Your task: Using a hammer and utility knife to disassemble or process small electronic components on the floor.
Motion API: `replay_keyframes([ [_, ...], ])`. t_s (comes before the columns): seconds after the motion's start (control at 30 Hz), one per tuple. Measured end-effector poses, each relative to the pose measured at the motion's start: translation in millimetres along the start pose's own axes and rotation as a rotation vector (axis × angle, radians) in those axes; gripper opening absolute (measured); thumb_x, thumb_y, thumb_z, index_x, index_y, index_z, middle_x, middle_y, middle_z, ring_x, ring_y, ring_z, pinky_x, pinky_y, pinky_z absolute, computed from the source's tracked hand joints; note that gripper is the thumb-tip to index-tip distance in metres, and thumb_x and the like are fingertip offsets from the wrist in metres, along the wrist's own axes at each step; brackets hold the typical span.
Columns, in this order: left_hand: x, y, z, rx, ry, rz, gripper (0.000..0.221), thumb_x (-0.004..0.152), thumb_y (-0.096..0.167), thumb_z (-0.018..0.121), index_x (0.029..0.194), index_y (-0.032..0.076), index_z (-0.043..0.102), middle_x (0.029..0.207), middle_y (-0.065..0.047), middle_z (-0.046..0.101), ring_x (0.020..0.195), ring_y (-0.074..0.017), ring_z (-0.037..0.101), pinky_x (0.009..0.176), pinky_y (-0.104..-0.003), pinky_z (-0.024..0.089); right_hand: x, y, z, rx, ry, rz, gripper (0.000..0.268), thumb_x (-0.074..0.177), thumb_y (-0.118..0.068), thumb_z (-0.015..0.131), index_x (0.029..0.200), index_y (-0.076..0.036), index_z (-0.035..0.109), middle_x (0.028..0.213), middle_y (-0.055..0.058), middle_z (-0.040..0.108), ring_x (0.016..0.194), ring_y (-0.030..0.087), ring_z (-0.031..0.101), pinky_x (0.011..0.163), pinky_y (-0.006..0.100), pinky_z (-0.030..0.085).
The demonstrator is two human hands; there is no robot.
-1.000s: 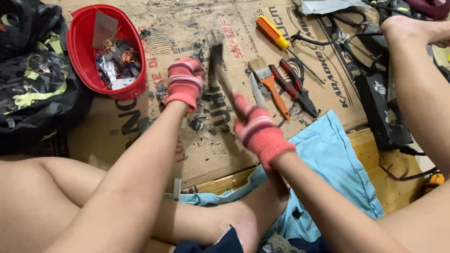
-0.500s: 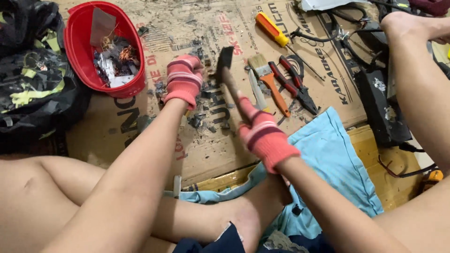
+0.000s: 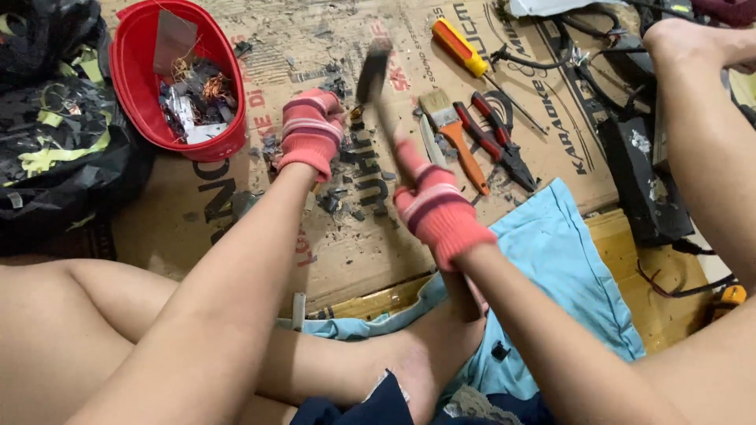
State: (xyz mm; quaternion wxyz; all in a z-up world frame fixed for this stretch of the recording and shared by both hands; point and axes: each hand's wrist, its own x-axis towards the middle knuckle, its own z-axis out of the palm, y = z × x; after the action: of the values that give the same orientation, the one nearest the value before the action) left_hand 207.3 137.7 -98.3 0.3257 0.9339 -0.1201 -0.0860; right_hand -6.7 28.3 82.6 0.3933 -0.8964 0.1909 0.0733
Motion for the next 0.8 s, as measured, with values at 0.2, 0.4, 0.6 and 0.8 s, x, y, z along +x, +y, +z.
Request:
replay_keyframes([
  [0.2, 4.1, -2.8, 3.1, 0.022, -0.041, -0.008, 0.016, 0.089, 0.035, 0.07, 0.104, 0.033, 0.075, 0.102, 0.004, 0.073, 0.101, -0.0202, 0.068, 0.089, -0.037, 0.058, -16.0, -29.3, -41.5, -0.035, 0.115, 0.243, 0.064, 0.098, -0.018, 0.059, 0.152, -0.042, 0.037, 0.147, -0.001, 0.053, 0.141, 0.024, 0.048, 0.124, 0.045, 0.026],
  [0.4, 9.2, -2.6, 4.2, 0.054, -0.063, -0.045, 0.017, 0.089, 0.037, 0.07, 0.105, 0.035, 0.075, 0.104, 0.004, 0.073, 0.104, -0.0208, 0.068, 0.091, -0.038, 0.059, 22.6, -9.5, -39.2, -0.209, 0.396, -0.55, 0.091, 0.081, 0.012, 0.057, 0.157, -0.032, 0.032, 0.102, 0.007, 0.079, 0.057, 0.008, 0.059, 0.049, 0.023, 0.055],
  [0.6, 13.0, 0.2, 3.2, 0.079, -0.081, -0.085, 0.017, 0.09, 0.04, 0.07, 0.106, 0.037, 0.075, 0.105, 0.004, 0.073, 0.106, -0.0214, 0.068, 0.093, -0.039, 0.059, 26.0, -12.8, -30.6, -0.411, -0.007, -0.203, 0.074, 0.078, -0.002, 0.051, 0.146, -0.032, 0.052, 0.08, 0.01, 0.066, 0.062, 0.029, 0.058, 0.058, 0.043, 0.048],
  [0.8, 14.8, 3.4, -11.0, 0.12, -0.105, -0.066, 0.017, 0.09, 0.042, 0.07, 0.107, 0.039, 0.075, 0.107, 0.004, 0.072, 0.109, -0.022, 0.069, 0.094, -0.04, 0.059, 3.8, -26.7, -47.7, -0.317, 0.078, 0.223, 0.071, 0.092, -0.026, 0.055, 0.154, -0.052, 0.031, 0.147, 0.013, 0.055, 0.134, 0.032, 0.054, 0.117, 0.044, 0.041],
])
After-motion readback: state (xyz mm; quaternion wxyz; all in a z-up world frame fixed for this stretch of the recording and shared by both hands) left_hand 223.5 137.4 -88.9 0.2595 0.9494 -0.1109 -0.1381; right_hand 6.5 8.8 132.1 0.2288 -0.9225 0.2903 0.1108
